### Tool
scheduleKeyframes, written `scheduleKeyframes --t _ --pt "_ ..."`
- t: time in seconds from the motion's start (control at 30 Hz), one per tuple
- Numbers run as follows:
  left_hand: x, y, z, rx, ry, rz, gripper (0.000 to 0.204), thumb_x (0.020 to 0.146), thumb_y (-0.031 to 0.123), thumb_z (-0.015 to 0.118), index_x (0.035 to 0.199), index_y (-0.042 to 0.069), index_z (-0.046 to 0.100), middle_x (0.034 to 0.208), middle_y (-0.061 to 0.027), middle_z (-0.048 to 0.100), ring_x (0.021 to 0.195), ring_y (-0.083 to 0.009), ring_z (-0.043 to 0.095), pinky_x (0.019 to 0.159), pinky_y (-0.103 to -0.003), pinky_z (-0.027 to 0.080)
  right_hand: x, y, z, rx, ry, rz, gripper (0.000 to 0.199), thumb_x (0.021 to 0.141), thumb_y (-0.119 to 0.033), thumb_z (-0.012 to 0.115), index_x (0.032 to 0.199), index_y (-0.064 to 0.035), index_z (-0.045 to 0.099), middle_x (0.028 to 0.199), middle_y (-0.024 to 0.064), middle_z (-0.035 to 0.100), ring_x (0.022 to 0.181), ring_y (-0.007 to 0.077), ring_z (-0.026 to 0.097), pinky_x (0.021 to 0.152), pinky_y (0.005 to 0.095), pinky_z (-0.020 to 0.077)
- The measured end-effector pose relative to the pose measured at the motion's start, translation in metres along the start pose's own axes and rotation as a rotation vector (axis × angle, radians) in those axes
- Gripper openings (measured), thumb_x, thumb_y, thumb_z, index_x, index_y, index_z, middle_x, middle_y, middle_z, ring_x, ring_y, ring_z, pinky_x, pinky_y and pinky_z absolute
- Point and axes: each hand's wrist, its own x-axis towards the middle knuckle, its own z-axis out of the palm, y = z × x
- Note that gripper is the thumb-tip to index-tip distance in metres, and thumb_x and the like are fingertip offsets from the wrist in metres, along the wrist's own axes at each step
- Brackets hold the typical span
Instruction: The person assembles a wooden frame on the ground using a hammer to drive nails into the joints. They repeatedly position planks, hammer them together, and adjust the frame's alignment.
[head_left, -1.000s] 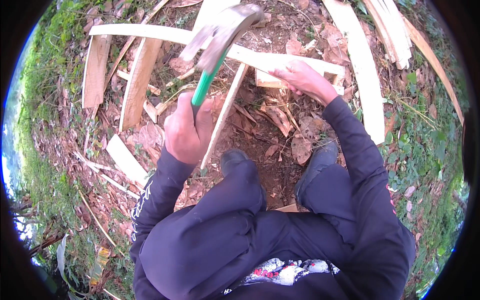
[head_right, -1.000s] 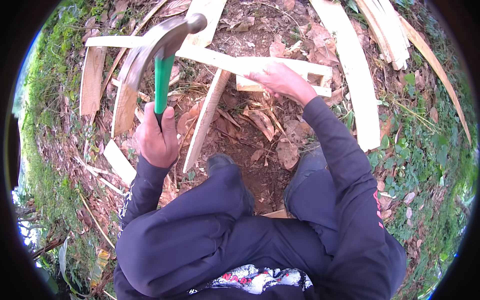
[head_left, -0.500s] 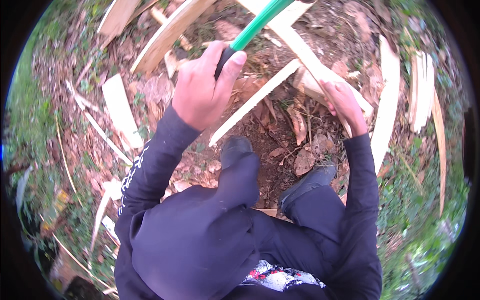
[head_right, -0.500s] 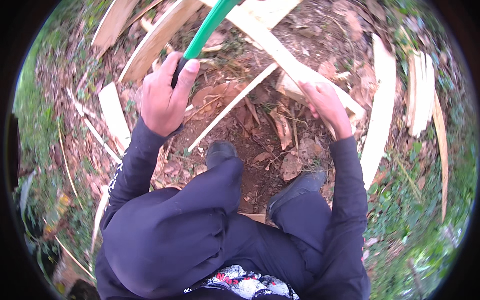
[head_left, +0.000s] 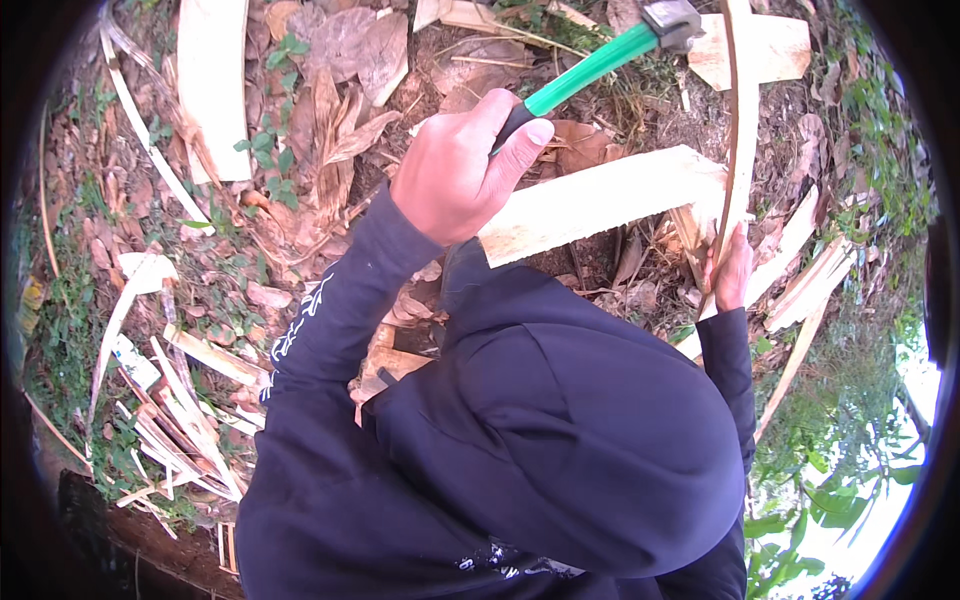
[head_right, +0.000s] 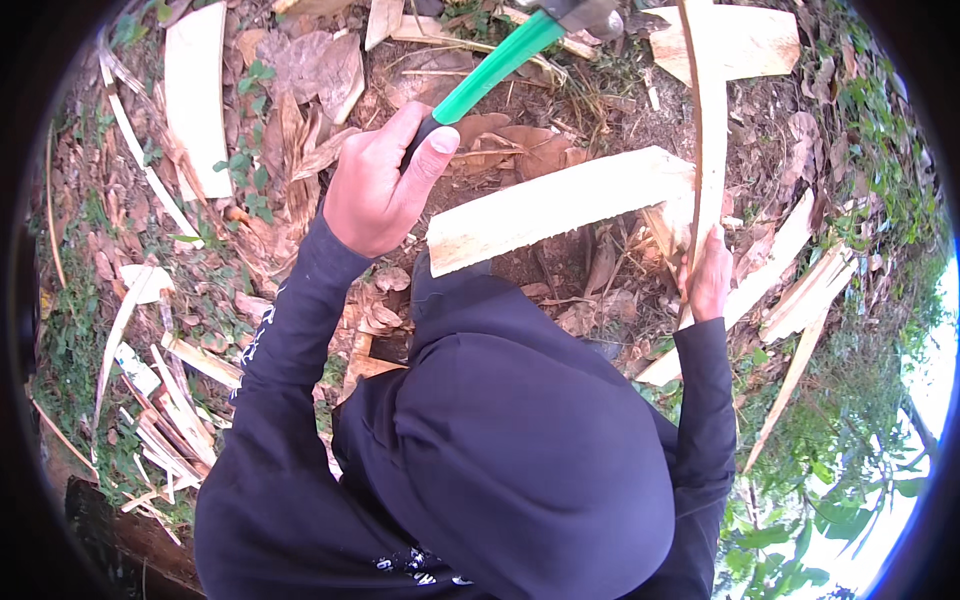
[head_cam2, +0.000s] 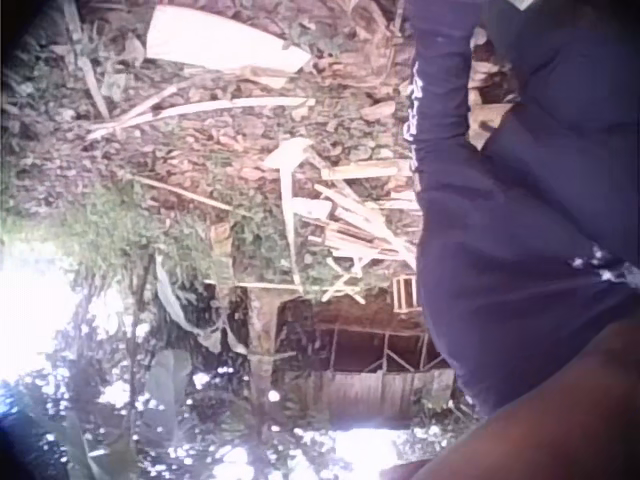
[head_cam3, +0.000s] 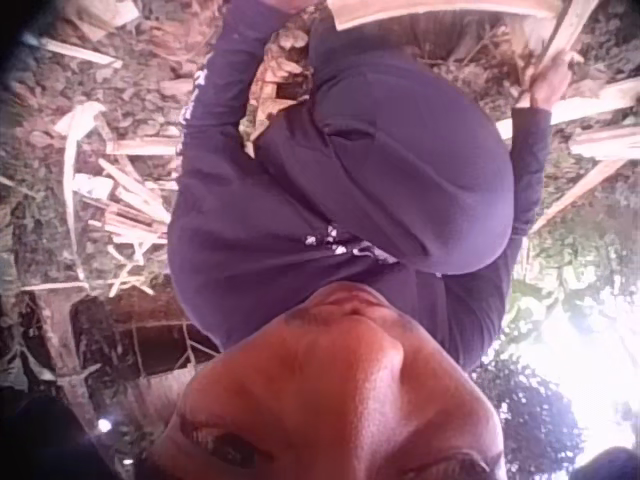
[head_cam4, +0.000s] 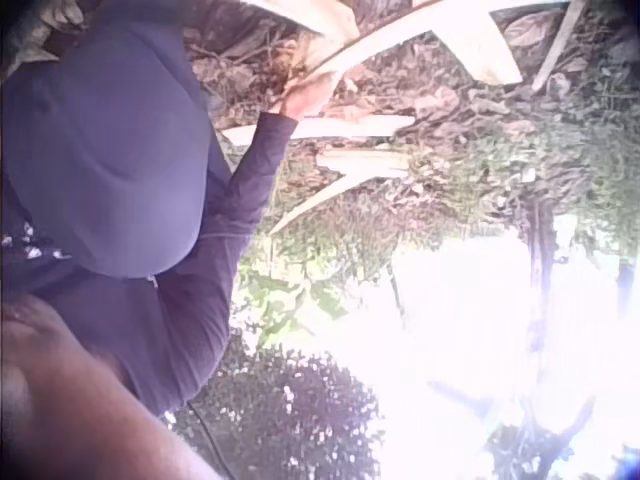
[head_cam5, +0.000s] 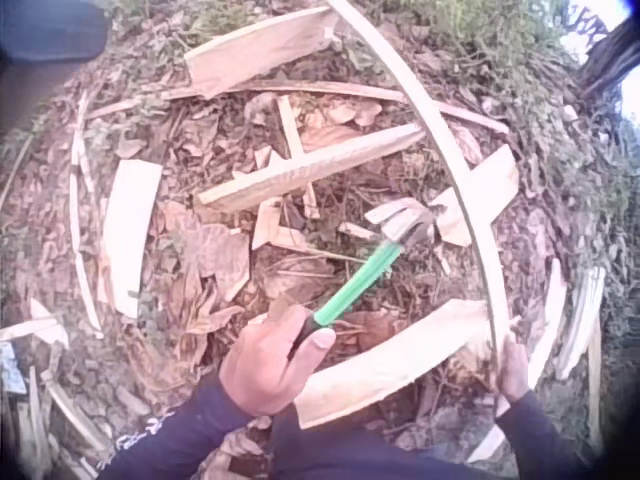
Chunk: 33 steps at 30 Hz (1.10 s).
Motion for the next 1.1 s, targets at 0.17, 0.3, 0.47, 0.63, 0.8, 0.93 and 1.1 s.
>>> scheduleKeyframes --t 0.17,0.3,0.47,0.63,0.8,0.93,1.1 --pt "-0.009 -0.024 -0.002 -0.038 -0.037 -0.115 0.036 0.1 0.033 0.057 0.086 0.0 0.054 0.062 -0.0148 0.049 0.052 -0.029 0.05 0.052 -0.036 0.04 -0.001 -0.001 -0.003 0.0 -0.037 0.006 0.061 0.102 -0.058 0.035 0.082 -0.0038 0.054 0.059 0.0048 0.052 0.039 0.0125 0.047 0.037 0.0253 0.0388" --pt "-0.013 -0.039 0.001 -0.053 -0.05 -0.167 0.037 0.099 0.032 0.058 0.085 -0.001 0.054 0.062 -0.0146 0.048 0.052 -0.0285 0.049 0.053 -0.036 0.04 -0.003 -0.001 -0.002 0.073 -0.039 0.085 0.062 0.102 -0.057 0.035 0.081 -0.0026 0.054 0.058 0.0048 0.051 0.039 0.0135 0.047 0.037 0.0259 0.0387" --pt "-0.006 -0.054 0.006 -0.029 -0.04 -0.2 0.037 0.099 0.033 0.058 0.087 -0.002 0.054 0.063 -0.0157 0.049 0.053 -0.03 0.049 0.053 -0.037 0.04 -0.004 -0.001 0.001 0.069 -0.032 0.05 0.059 0.102 -0.055 0.036 0.085 -0.0019 0.054 0.061 0.0053 0.052 0.041 0.0131 0.047 0.039 0.0255 0.0398" --pt "0.003 -0.072 0.019 0.18 -0.136 -0.359 0.034 0.094 0.03 0.064 0.096 -0.003 0.056 0.073 -0.0201 0.054 0.064 -0.0356 0.056 0.06 -0.041 0.044 -0.008 -0.006 -0.001 -0.048 -0.053 0.049 0.058 0.103 -0.054 0.034 0.088 -0.002 0.055 0.064 0.0058 0.054 0.043 0.0125 0.05 0.041 0.0258 0.0426" --pt "0.003 0.001 0.032 0.332 0.003 -0.045 0.061 0.082 0.027 0.073 0.132 0.001 0.05 0.122 -0.0217 0.05 0.112 -0.0386 0.05 0.097 -0.048 0.039 -0.013 -0.017 0.0 -0.143 -0.094 0.013 0.067 0.103 -0.056 0.032 0.081 0.0014 0.058 0.055 0.0061 0.054 0.043 0.0134 0.053 0.042 0.0251 0.0423" --pt "-0.004 0.03 0.098 0.236 -0.352 0.044 0.061 0.094 0.036 0.059 0.146 0.009 0.04 0.144 -0.0283 0.04 0.132 -0.0466 0.04 0.109 -0.049 0.037 -0.015 -0.025 0.011 -0.127 -0.039 0.01 0.069 0.103 -0.057 0.032 0.079 0.0022 0.059 0.053 0.007 0.054 0.041 0.0132 0.053 0.039 0.0258 0.0407" --pt "-0.007 0.012 0.122 0.299 -0.575 -0.043 0.063 0.091 0.009 0.052 0.151 0.012 0.031 0.138 -0.033 0.044 0.119 -0.0513 0.053 0.101 -0.049 0.047 -0.018 -0.026 0.006 -0.154 -0.086 -0.019 0.068 0.102 -0.058 0.034 0.082 0.0026 0.058 0.054 0.0051 0.052 0.04 0.0128 0.052 0.038 0.0258 0.039"
